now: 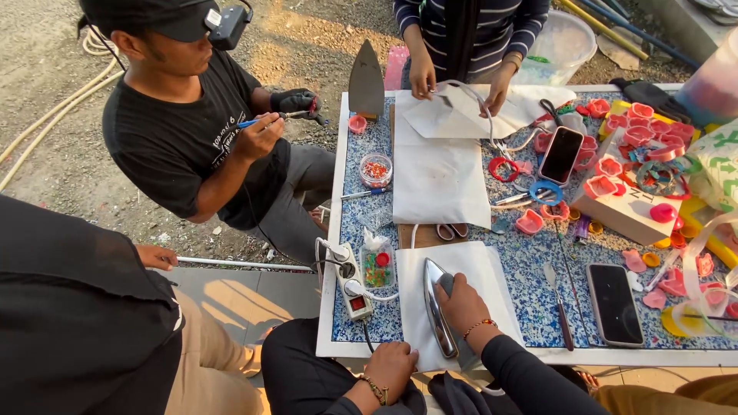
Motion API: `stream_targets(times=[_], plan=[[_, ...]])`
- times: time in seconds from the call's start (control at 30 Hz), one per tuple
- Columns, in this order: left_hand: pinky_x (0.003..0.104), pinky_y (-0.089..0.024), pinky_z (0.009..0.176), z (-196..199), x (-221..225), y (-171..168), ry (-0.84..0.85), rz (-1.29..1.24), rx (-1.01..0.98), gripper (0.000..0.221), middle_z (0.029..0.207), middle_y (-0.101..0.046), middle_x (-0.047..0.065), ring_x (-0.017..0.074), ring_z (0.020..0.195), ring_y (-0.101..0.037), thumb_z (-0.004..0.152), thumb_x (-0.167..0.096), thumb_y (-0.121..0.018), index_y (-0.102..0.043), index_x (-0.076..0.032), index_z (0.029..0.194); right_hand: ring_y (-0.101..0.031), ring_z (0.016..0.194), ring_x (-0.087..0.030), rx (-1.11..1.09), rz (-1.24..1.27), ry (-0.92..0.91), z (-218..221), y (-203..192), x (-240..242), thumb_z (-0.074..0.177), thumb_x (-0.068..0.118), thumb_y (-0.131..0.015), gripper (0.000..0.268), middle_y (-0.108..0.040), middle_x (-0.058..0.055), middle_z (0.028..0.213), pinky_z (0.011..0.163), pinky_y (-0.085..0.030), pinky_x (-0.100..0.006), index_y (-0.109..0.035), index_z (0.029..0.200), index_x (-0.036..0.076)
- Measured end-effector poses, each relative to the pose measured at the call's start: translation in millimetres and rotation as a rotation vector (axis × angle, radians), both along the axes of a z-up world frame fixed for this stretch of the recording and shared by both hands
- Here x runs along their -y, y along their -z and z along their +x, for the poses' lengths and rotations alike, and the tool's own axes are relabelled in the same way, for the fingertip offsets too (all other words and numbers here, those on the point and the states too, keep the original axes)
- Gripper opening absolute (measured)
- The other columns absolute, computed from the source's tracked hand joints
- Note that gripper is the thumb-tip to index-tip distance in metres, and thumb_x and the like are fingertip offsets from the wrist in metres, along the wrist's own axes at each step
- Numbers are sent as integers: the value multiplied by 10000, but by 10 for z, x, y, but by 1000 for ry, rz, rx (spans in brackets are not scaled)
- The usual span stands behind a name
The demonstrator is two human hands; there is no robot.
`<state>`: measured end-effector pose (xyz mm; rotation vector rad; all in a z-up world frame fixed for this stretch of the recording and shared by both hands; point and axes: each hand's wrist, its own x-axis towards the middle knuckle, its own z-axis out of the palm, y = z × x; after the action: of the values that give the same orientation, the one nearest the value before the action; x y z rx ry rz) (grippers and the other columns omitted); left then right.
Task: Shaping and ironing synthetic material to create decorative flower petals.
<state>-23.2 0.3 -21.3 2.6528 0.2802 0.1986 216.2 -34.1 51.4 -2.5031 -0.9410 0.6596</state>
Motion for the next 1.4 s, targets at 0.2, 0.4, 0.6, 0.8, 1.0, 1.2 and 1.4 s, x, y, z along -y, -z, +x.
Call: stream_targets(times=[0.2,0.4,0.6,0.8,1.0,1.2,1.4], plan=[[430,-478,822,73,10,483,0,-50,80,179,883,-640,88,298,909,-630,916,-203,-711,-738,-48,1000,-727,891,-453,-6,-81,34,62,-91,-149,967,473,-575,489,-732,-280,980,788,-595,-504,-507,1128,17],[436,-484,779,167,-32,762,-64,-114,51,175,781,-606,80,286,848,-636,905,-219,-742,-746,-84,794,-739,887,-442,12,-126,46,111,-148,-272,980,479,-555,487,-739,-269,986,788,-609,-490,-517,1137,19],[445,-486,763,147,-85,495,-137,-225,8,108,808,-601,86,305,841,-630,809,-218,-803,-762,-118,814,-740,897,-441,-2,-69,35,173,-54,-310,965,459,-564,476,-731,-267,989,792,-608,-490,-507,1149,24],[492,-530,807,280,20,136,-516,-483,-74,591,1112,-611,178,408,1024,-645,769,-207,-854,-461,-79,1192,-683,950,-510,97,81,-2,371,346,-246,927,440,-643,493,-700,-335,991,842,-557,-534,-539,1109,-7],[479,-542,835,439,-123,482,-610,-673,-214,498,983,-684,204,407,987,-681,750,-245,-879,-549,-27,1053,-678,964,-527,129,38,-68,395,212,-242,928,466,-655,571,-690,-358,1014,853,-549,-548,-546,1138,-54],[449,-543,793,333,-57,411,-633,-730,-229,425,912,-689,178,367,896,-693,758,-251,-859,-574,-39,992,-656,978,-541,208,-68,-46,430,7,222,960,456,-669,574,-676,-361,1054,844,-530,-574,-543,1174,-61],[406,-560,760,347,-152,491,-589,-751,-264,443,892,-651,137,314,839,-694,738,-221,-858,-558,-28,1001,-663,943,-550,288,-40,-49,1015,50,538,996,397,-680,588,-666,-388,1032,793,-546,-573,-493,1208,-118]])
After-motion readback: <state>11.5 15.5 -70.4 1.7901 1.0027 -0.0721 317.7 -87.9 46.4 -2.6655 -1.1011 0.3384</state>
